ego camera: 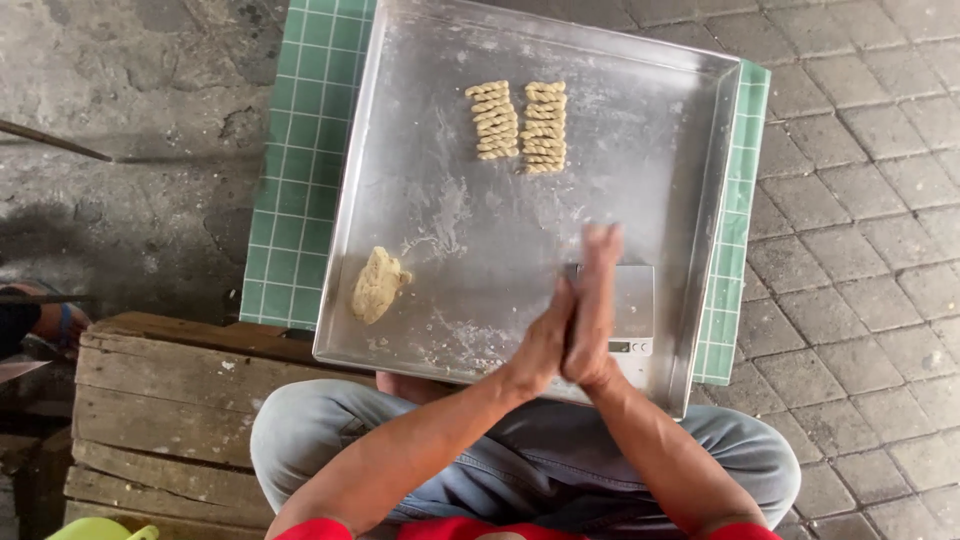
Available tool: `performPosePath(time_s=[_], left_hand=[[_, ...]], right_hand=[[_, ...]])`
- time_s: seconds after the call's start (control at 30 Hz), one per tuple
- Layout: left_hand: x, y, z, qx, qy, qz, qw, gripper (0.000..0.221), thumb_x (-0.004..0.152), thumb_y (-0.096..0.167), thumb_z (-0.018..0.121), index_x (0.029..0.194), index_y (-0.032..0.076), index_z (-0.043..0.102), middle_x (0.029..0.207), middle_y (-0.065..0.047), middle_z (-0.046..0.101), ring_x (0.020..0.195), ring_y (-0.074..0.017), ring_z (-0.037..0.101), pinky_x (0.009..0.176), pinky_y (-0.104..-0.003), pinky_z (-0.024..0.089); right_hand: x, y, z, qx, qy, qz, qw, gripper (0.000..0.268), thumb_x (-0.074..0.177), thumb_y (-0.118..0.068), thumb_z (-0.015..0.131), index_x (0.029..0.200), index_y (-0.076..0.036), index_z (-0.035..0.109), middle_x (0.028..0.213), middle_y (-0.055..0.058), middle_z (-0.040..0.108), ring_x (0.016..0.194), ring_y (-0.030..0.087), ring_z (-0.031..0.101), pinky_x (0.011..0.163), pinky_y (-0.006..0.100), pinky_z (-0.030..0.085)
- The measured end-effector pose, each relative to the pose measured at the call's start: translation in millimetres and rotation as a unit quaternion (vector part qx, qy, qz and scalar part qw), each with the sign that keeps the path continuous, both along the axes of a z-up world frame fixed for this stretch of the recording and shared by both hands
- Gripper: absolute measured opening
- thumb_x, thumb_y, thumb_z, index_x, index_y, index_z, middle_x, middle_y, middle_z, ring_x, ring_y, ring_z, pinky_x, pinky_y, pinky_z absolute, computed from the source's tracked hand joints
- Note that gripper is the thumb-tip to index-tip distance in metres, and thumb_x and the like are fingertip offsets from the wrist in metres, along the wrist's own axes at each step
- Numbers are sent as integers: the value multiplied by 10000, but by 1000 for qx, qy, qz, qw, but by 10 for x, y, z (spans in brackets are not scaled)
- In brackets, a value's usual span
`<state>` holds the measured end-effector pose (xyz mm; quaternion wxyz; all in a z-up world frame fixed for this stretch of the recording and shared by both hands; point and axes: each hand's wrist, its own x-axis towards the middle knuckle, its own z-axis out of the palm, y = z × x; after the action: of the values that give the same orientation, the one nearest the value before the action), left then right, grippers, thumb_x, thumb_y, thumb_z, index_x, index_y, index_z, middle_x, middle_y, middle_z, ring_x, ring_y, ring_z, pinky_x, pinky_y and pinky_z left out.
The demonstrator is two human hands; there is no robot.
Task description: Weighing, rolling, and braiding dough into strips on a metal tray.
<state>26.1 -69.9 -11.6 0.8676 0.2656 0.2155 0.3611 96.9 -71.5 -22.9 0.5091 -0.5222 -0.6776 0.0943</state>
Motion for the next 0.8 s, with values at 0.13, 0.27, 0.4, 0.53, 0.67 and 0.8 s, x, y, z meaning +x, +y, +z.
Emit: performPosePath(time_s=[0.13,0.27,0.4,0.53,0.67,0.8], left_hand=[[-36,120,378,133,75,57,987,732,1115,564,159,1655,80,66,1718,-130,-43,1574,-337,-35,1297,-502,-24],[-241,379,242,146,51,155,976,739,1079,637,30,1680,211,-22,1753,2,-122,1602,-239,-134,1286,-546,12],[-372,614,423,67,27,229,971,833,1031,705,85,1670,175,161,1756,-39,39,1617,-242,-32,1300,-442,-62],[-710,860,444,42,43,345,937,611,1092,529,325,1566,156,426,1668,-90,349,1566,-281,290,1278,-483,183],[-670,811,578,82,287,342,891,434,1075,441,475,1378,183,647,1448,-44,604,1400,-243,548,1187,-429,419],[-269,306,496,53,267,152,950,856,1018,681,280,1602,57,329,1667,-240,270,1536,-419,232,1270,-532,185]], right_hand=[[32,-80,82,-19,65,6,998,698,1116,-438,181,1648,13,154,1728,195,141,1598,336,42,1303,451,-32],[-270,-216,119,-92,199,109,969,559,1110,-225,319,1563,103,320,1670,249,269,1577,403,155,1304,527,58],[-283,-69,229,-115,312,113,936,422,1108,-59,386,1488,123,420,1560,284,447,1492,416,365,1272,543,252],[-273,-46,189,-194,379,112,898,397,1060,-4,498,1447,83,510,1473,280,548,1440,421,462,1174,562,419],[-162,51,33,-249,654,152,698,464,1048,-28,411,1502,54,453,1521,272,506,1464,413,454,1184,589,396],[-243,-69,144,-173,482,186,839,547,1093,-151,373,1600,32,281,1667,256,262,1562,397,210,1284,576,161]])
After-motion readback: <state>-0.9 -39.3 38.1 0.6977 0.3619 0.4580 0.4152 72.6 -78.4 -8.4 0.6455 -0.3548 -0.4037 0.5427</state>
